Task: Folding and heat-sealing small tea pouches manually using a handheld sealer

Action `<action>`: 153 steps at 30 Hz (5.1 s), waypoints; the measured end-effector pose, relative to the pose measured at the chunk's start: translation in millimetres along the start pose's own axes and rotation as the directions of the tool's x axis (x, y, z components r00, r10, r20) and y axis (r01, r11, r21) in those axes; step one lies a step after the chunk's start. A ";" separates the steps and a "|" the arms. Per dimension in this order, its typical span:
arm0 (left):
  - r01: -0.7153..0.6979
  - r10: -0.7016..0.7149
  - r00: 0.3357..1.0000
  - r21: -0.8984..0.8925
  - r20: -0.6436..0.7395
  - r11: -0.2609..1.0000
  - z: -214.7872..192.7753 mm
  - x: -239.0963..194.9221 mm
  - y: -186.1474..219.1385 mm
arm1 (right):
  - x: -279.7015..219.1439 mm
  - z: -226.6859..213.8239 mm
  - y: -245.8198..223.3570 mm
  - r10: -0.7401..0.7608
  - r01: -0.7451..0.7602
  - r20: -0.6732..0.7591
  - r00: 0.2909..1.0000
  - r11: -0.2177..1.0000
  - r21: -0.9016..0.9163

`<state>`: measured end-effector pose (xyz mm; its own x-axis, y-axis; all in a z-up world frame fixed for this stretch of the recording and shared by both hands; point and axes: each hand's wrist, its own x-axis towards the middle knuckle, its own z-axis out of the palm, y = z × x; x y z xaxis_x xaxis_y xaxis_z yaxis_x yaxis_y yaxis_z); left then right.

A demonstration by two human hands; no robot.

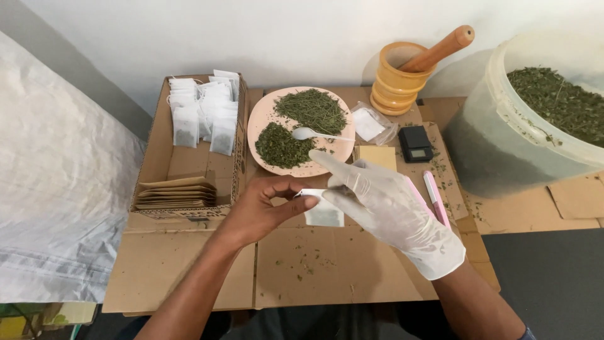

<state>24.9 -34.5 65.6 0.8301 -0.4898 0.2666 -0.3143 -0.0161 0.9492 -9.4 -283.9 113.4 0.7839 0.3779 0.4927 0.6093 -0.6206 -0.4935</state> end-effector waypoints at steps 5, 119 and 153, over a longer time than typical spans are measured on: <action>0.046 -0.046 0.998 -0.021 -0.029 0.999 -2.2 -5.7 -8.5 | -1.5 -2.2 3.4 0.162 -0.166 0.042 0.986 0.975 0.150; -0.525 0.632 0.758 0.423 -0.162 0.739 47.7 4.3 -103.2 | -71.9 -76.0 19.1 0.733 -0.679 0.223 0.643 0.680 -0.278; -0.489 0.559 0.828 0.436 -0.040 0.756 50.5 6.4 -93.6 | -32.1 11.0 83.7 0.629 -0.605 0.351 0.694 0.773 -0.192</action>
<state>36.4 -80.1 -30.0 0.5303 -0.3798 0.7580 -0.8440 -0.1523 0.5142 17.8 -340.4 48.5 0.9690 0.1124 -0.2201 -0.0257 -0.8399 -0.5421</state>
